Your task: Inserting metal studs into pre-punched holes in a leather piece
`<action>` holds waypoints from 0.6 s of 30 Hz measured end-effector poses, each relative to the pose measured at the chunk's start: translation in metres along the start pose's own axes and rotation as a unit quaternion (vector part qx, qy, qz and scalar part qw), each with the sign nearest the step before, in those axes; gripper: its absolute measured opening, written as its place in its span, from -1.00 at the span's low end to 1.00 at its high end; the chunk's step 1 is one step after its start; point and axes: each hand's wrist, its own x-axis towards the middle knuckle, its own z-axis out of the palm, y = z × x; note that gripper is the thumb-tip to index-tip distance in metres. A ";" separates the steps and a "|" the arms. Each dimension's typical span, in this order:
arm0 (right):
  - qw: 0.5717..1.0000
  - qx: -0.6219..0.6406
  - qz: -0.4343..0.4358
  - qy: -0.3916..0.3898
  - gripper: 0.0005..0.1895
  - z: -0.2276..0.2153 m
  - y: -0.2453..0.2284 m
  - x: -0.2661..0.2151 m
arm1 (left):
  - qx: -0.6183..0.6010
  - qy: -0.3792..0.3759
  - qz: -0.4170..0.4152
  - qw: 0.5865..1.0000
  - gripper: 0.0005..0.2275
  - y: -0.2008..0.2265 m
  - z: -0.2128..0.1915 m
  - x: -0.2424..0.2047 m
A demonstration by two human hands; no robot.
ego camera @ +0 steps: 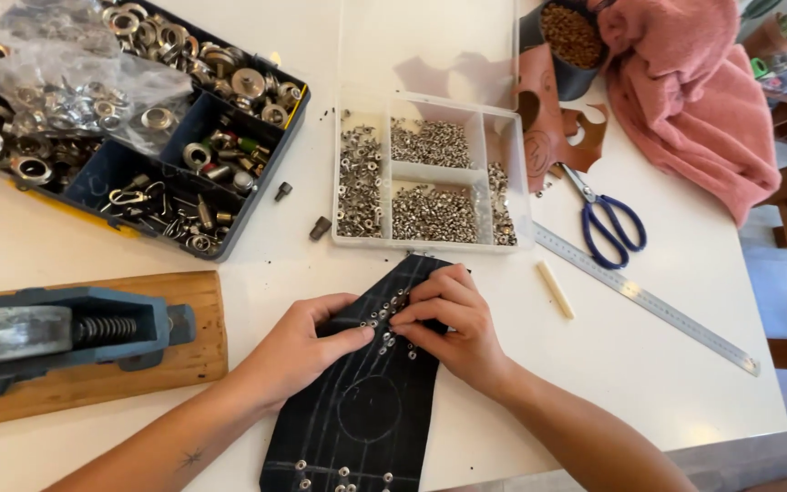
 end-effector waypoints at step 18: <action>1.000 -0.005 -0.001 0.006 -0.91 0.007 -0.001 0.003 | -0.039 0.016 -0.037 0.998 -0.82 0.017 0.004 -0.009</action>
